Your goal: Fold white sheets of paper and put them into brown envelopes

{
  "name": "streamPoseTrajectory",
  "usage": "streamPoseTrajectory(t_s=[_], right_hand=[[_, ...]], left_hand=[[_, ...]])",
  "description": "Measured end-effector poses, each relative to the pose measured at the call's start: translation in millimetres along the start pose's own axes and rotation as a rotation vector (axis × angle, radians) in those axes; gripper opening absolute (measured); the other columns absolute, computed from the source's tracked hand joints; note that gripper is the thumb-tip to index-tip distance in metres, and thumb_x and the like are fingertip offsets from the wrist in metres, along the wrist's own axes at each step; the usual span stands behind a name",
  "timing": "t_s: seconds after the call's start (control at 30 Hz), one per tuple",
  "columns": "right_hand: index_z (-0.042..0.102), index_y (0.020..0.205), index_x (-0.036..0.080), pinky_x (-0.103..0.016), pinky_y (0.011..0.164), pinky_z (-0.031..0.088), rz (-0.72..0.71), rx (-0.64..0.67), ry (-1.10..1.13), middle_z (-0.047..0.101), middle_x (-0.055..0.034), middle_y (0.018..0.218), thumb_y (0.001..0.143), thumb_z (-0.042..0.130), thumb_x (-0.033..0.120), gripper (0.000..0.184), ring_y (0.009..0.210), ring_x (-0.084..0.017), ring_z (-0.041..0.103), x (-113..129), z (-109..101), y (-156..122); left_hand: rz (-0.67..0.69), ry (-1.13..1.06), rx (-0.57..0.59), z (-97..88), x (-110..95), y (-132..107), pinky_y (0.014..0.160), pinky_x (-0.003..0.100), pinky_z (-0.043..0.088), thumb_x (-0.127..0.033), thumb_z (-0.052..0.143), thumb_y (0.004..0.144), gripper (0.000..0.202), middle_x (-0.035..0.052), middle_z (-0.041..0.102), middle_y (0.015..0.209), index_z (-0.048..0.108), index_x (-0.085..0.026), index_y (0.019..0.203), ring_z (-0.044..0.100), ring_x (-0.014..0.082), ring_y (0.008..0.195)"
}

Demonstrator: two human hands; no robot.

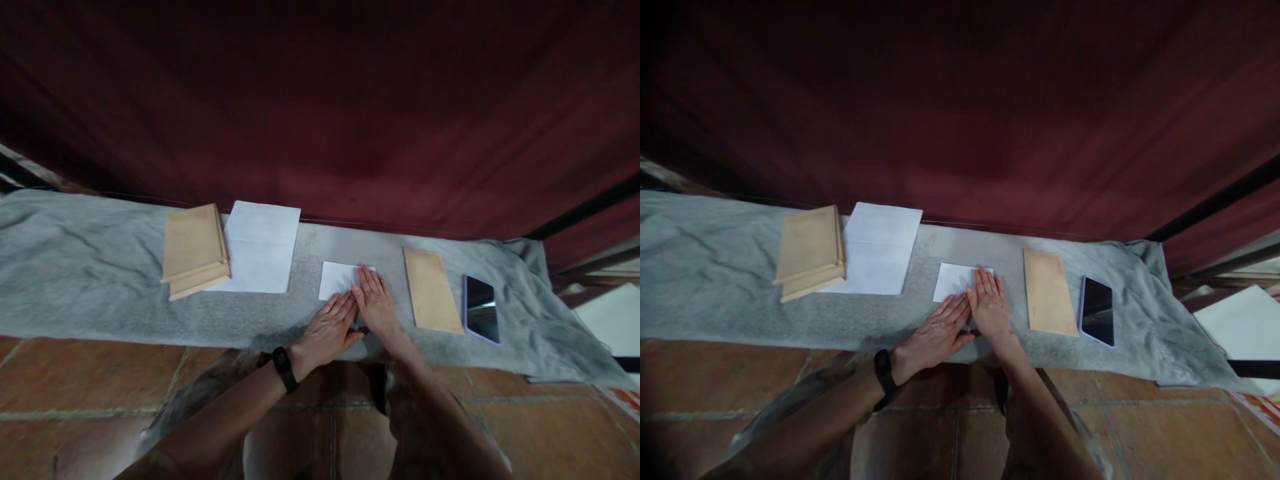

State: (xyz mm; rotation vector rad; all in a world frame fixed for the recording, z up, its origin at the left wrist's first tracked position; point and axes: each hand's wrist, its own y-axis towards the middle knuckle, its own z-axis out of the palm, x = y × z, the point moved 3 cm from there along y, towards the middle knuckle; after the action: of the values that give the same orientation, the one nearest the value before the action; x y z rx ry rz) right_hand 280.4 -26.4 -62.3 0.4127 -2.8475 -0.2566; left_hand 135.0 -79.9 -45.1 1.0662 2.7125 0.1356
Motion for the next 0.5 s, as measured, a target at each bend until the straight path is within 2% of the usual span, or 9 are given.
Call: streamPoseTrajectory(t_s=[0.1, 0.2, 0.3, 0.5], right_hand=[[0.033, 0.156, 0.012, -0.047, 0.123, 0.025, -0.072, 0.021, 0.035, 0.034, -0.0120, 0.161, 0.107, 0.022, 0.038, 0.056, 0.152, -0.022, 0.027, 15.5, 0.2, -5.0], [0.034, 0.156, 0.013, -0.046, 0.124, 0.025, -0.106, 0.023, 0.043, 0.036, -0.0114, 0.160, 0.107, 0.023, 0.037, 0.055, 0.151, -0.021, 0.030, 21.1, -2.0, -8.8], [0.036, 0.154, 0.011, -0.045, 0.124, 0.024, -0.097, 0.013, 0.024, 0.037, -0.0121, 0.160, 0.108, 0.022, 0.038, 0.055, 0.151, -0.022, 0.029, 16.7, -4.7, -11.4], [0.036, 0.154, 0.010, -0.046, 0.124, 0.022, -0.057, -0.010, -0.025, 0.033, -0.0125, 0.161, 0.108, 0.024, 0.041, 0.057, 0.150, -0.024, 0.030, 0.6, -4.5, -16.0]], left_hand=[[-0.004, -0.014, -0.006, 0.6, -0.2, -0.1, 0.125, 0.044, 0.022, -0.042, 0.038, 0.103, 0.058, 0.0197, 0.047, 0.152, 0.041, -0.004, 0.147, 0.036, 0.0249, 0.148], [0.001, -0.039, -0.017, 0.0, 1.6, -0.1, 0.125, 0.044, 0.024, -0.033, 0.037, 0.102, 0.052, 0.0186, 0.050, 0.150, 0.042, -0.005, 0.146, 0.039, 0.0239, 0.146], [-0.024, -0.047, -0.007, -1.9, 7.5, 0.3, 0.124, 0.042, 0.025, -0.028, 0.036, 0.101, 0.053, 0.0178, 0.045, 0.154, 0.039, -0.005, 0.148, 0.035, 0.0222, 0.148], [-0.140, 0.009, 0.012, -4.5, 22.7, 2.1, 0.124, 0.043, 0.025, -0.037, 0.032, 0.104, 0.058, 0.0169, 0.033, 0.161, 0.034, -0.007, 0.152, 0.027, 0.0234, 0.151]])
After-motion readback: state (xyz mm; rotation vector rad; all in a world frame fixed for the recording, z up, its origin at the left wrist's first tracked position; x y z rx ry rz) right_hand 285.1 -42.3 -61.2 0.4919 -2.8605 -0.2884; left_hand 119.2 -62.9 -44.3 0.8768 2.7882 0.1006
